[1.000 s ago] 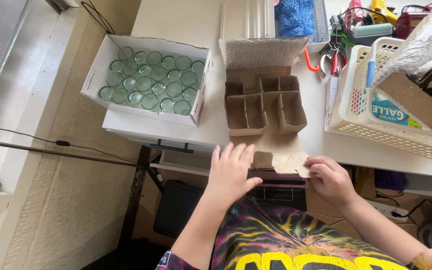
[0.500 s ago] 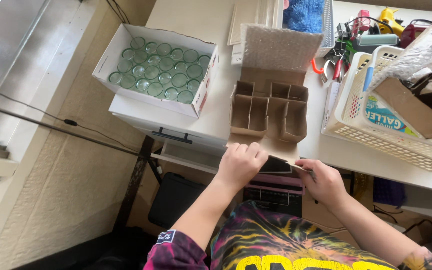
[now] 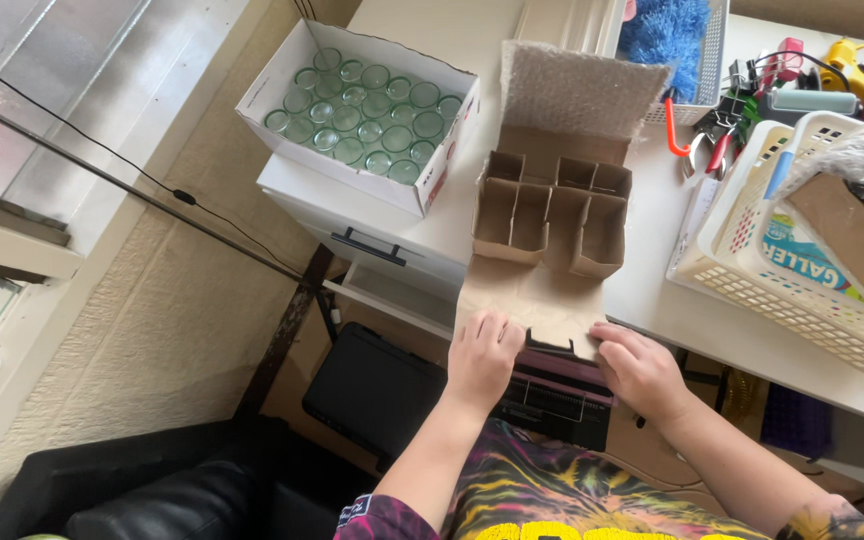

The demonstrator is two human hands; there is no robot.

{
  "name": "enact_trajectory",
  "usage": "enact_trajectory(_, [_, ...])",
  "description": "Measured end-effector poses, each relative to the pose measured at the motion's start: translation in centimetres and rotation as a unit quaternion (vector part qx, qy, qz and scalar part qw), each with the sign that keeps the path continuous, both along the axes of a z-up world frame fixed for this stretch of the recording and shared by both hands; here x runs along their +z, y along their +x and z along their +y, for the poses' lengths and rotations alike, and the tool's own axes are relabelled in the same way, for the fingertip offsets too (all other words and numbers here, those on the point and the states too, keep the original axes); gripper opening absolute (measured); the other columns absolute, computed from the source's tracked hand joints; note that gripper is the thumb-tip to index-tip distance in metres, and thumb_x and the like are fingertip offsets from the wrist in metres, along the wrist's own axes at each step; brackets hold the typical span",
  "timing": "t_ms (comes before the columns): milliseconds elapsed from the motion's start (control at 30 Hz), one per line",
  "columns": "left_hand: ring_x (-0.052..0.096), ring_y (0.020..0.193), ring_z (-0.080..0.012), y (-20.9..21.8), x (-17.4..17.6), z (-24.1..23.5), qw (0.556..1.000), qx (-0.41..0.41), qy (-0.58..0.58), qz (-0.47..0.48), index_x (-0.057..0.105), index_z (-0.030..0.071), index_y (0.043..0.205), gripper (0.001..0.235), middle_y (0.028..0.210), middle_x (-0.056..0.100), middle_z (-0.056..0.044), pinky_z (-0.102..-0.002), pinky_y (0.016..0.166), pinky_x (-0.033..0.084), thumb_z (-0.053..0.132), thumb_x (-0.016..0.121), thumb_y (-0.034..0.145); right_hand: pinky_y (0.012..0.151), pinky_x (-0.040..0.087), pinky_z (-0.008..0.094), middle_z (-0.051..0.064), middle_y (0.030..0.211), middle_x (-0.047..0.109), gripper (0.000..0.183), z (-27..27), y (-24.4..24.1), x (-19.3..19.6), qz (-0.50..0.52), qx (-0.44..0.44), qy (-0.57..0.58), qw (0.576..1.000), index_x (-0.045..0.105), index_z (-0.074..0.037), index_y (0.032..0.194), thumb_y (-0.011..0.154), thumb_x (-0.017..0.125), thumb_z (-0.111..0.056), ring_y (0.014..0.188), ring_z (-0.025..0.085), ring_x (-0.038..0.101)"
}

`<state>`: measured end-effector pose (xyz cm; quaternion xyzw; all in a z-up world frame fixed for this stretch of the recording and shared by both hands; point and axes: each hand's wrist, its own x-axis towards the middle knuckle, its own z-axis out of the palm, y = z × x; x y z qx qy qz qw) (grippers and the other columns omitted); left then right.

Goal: The person unfolds a cardboard divider and places glass jars into its sections one by one, then folds the divider closed and staples the package shut.

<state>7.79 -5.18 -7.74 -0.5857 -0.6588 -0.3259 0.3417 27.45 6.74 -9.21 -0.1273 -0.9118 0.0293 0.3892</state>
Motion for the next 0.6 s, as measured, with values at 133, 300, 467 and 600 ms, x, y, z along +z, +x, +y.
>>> enact_trajectory(133, [0.051,0.092,-0.0305,-0.6,-0.2,-1.6,0.993,-0.020,-0.100,-0.055,0.051,0.011,0.068,0.011,0.094,0.052,-0.009,-0.039,0.071,0.039,0.015,0.054,0.078,0.085,0.049,0.036,0.006,0.104,0.064,0.025,-0.6,0.0,0.4,-0.051,0.053,-0.049,0.996,0.056,-0.011,0.077,0.073,0.067,-0.032,0.096,0.025,0.063])
enact_trajectory(300, [0.010,0.137,-0.0449,-3.7,8.4,-2.8,0.787,-0.095,-0.498,-0.352,0.053,0.008,0.120,0.078,0.148,0.014,-0.022,-0.064,0.107,0.014,0.064,0.059,0.065,0.097,0.042,0.048,0.012,0.119,0.059,0.050,0.7,1.4,0.6,-0.133,0.064,-0.248,0.958,0.061,-0.012,0.100,0.077,0.057,-0.056,0.116,0.036,0.053])
enact_trajectory(467, [0.008,0.139,-0.0374,-8.5,11.8,-0.9,0.729,-0.164,-0.502,-0.434,0.041,0.015,0.134,0.093,0.151,0.012,-0.018,-0.054,0.108,0.010,0.074,0.038,0.063,0.094,0.047,0.033,0.008,0.108,0.067,0.038,2.7,0.3,2.5,-0.114,-0.091,-0.311,0.939,0.066,-0.008,0.102,0.090,0.043,-0.035,0.103,0.019,0.064])
enact_trajectory(600, [0.017,0.137,-0.0367,-12.5,10.8,0.2,0.778,-0.164,-0.412,-0.445,0.047,0.012,0.130,0.085,0.146,0.024,-0.020,-0.049,0.108,0.016,0.071,0.040,0.070,0.091,0.048,0.029,0.006,0.102,0.069,0.023,2.3,-1.4,5.1,-0.031,-0.096,-0.332,0.938,0.068,-0.006,0.092,0.091,0.049,-0.019,0.097,0.016,0.065])
